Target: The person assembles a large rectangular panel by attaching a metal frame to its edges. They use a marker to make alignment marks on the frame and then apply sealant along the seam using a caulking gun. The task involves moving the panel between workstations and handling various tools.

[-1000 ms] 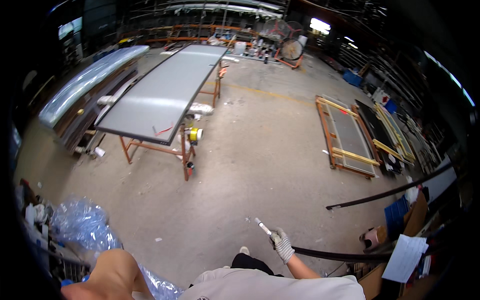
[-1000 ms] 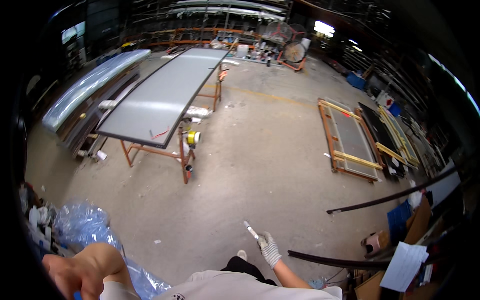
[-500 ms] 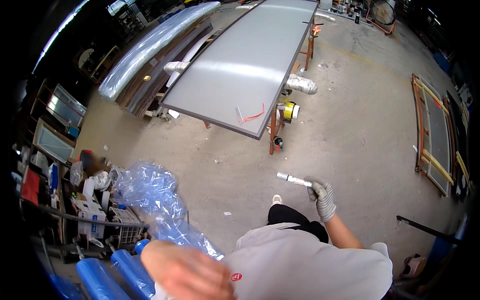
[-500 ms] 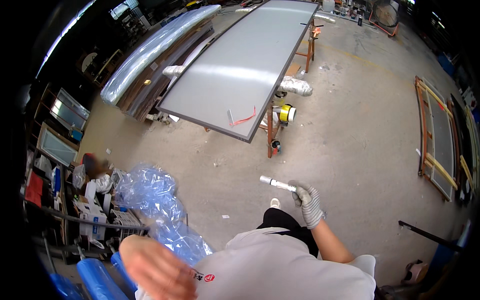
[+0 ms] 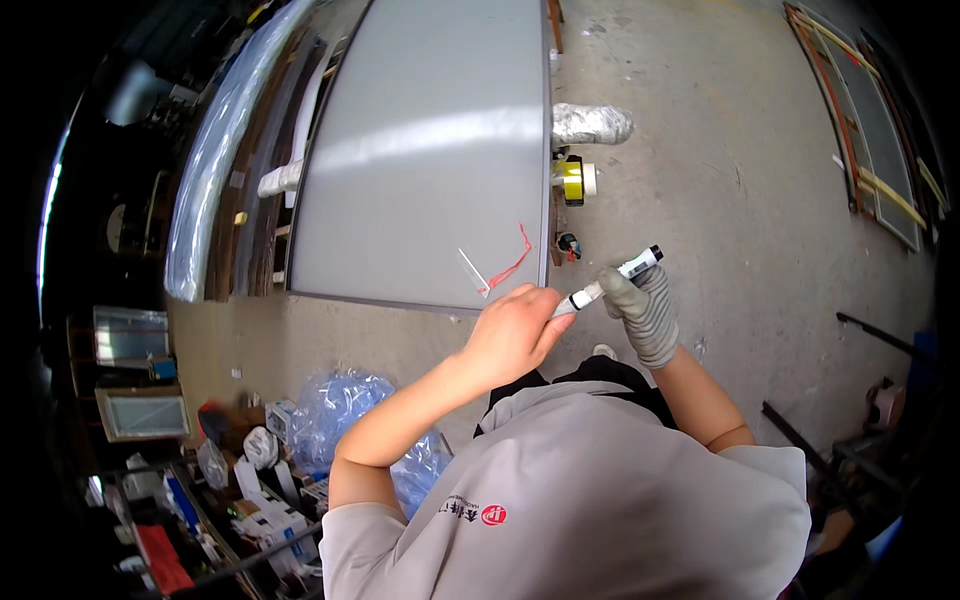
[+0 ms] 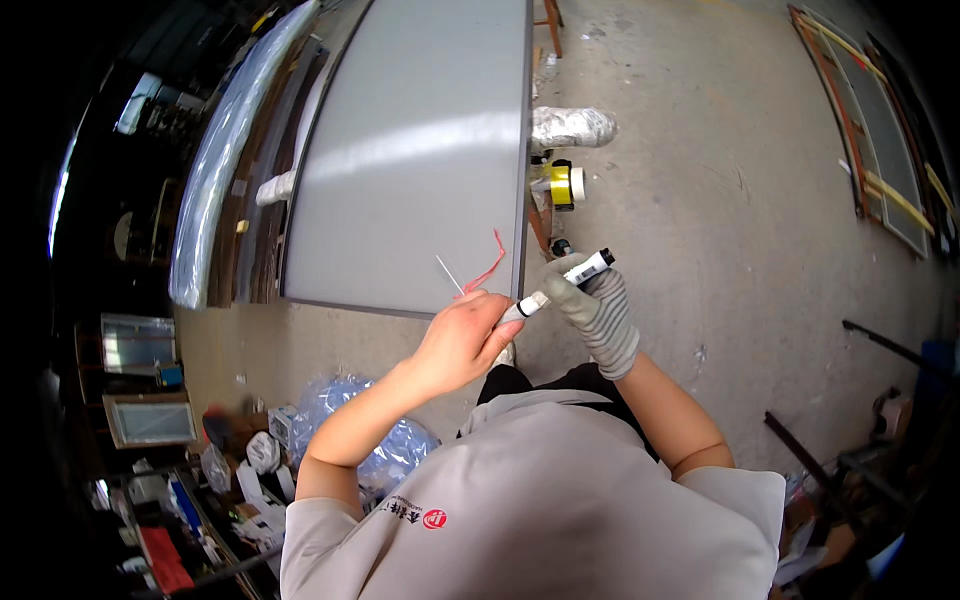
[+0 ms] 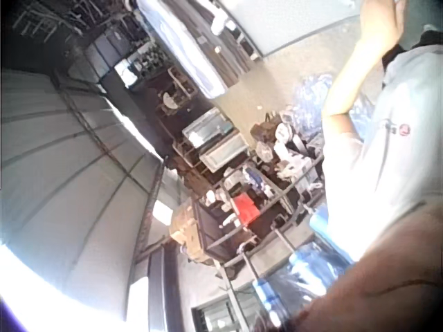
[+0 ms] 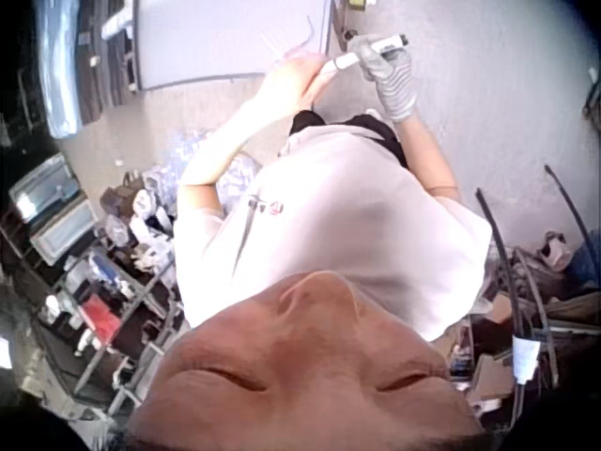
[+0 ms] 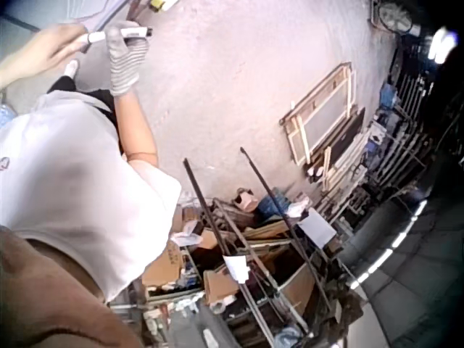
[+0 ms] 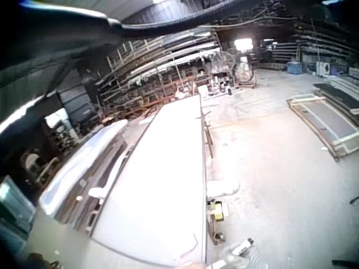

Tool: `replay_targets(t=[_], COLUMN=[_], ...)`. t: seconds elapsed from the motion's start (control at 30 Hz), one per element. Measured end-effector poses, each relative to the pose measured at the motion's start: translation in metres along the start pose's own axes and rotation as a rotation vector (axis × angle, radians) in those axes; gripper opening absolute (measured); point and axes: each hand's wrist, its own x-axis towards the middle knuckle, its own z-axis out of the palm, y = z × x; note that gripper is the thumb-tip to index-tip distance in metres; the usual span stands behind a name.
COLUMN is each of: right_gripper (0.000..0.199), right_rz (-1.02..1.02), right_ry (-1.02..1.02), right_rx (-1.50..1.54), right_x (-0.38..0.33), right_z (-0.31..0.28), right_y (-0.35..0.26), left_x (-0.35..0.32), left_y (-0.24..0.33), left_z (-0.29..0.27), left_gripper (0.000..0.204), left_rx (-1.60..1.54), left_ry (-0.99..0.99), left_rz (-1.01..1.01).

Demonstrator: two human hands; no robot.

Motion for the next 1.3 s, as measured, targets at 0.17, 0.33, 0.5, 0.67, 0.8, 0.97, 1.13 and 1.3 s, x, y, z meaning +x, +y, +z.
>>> replay_targets(t=[0.17, 0.33, 0.5, 0.67, 0.8, 0.97, 1.13, 1.3], right_gripper=[0.031, 0.036, 0.034, 0.027, 0.026, 0.007, 0.004, 0.008], right_rz=[0.011, -0.064, -0.328, -0.845, -0.659, -0.549, -0.609, -0.600], right_ry=[0.358, 0.795, 1.128, 1.402, 1.547, 1.414, 1.318, 1.357], right_rx=[0.072, 0.294, 0.415, 0.794, 0.602, 0.562, 0.654, 0.650], right_x=[0.003, -0.009, -0.030, -0.116, -0.150, -0.096, -0.056, -0.036], right_z=[0.026, 0.075, 0.141, 0.113, 0.121, 0.134, 0.131, 0.122], right_y=[0.018, 0.076, 0.111, 0.151, 0.174, 0.229, 0.249, 0.265], left_x=[0.033, 0.058, 0.056, 0.057, 0.107, 0.178, 0.186, 0.179], left_y=[-0.062, -0.111, -0.138, -0.130, -0.139, -0.177, -0.198, -0.192], left_z=[0.014, -0.002, -0.006, -0.015, 0.020, 0.079, 0.120, 0.128], left_gripper=[0.032, 0.033, 0.036, 0.038, 0.033, 0.036, 0.042, 0.042], left_rx=[-1.174, -1.431, -1.325, -1.378, -1.060, -0.071, 0.327, 0.152], left_ry=[-0.762, -1.340, -1.842, -2.134, -1.096, -0.423, -0.212, -0.116], left_rz=[-0.228, -0.552, -0.653, -0.666, -0.131, 0.508, 0.493, 0.400])
